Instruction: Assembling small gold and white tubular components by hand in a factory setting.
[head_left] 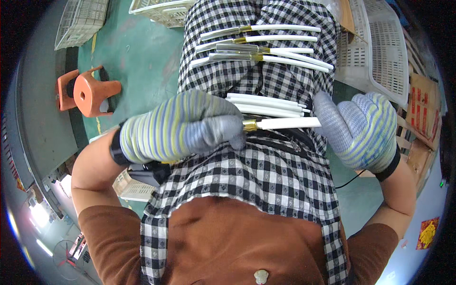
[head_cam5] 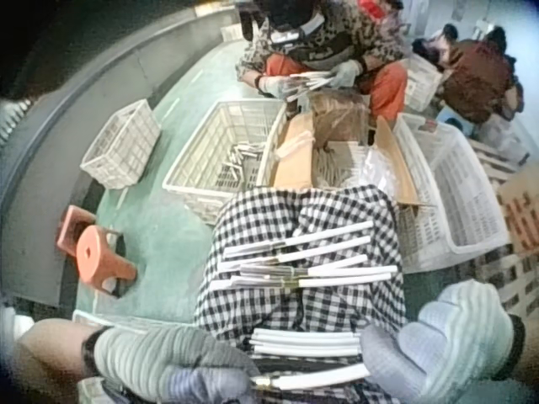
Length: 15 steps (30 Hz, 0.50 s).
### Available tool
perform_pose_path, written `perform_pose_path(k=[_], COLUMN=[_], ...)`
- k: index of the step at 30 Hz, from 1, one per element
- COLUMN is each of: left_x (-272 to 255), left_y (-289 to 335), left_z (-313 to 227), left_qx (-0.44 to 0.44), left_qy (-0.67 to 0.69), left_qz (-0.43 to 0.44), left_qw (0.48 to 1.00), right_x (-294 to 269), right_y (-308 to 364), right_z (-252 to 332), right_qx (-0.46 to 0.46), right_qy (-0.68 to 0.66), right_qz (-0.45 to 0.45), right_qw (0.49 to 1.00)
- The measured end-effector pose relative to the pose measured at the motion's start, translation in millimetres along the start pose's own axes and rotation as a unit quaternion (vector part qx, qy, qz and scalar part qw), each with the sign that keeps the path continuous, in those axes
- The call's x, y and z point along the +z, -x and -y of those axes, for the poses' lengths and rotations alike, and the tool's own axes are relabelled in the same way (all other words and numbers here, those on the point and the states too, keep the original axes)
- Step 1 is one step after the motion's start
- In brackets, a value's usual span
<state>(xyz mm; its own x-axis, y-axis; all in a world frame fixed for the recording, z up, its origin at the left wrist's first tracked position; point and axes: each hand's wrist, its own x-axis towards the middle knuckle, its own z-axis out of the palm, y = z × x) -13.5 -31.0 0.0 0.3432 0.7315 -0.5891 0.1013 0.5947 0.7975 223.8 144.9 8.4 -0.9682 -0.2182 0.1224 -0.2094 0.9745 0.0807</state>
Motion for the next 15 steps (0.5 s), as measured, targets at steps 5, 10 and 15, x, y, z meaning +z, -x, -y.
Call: perform_pose_path(k=[5, 10, 15], left_x=[14, 12, 7], left_y=[-1, -13, -23], left_z=[8, 17, 32], left_qx=[0.243, 0.346, 0.219], left_qy=[-0.49, -0.675, -0.221], left_qz=[-0.173, -0.198, -0.163], left_qw=[0.819, 0.621, 0.936], right_x=[2, 24, 27], right_y=[3, 0, 2], right_z=[9, 9, 6], right_qx=[0.1, 0.277, 0.168], right_qy=[-0.219, -0.69, -0.351], right_qz=[0.047, 0.247, 0.099], right_qw=[0.969, 0.621, 0.916])
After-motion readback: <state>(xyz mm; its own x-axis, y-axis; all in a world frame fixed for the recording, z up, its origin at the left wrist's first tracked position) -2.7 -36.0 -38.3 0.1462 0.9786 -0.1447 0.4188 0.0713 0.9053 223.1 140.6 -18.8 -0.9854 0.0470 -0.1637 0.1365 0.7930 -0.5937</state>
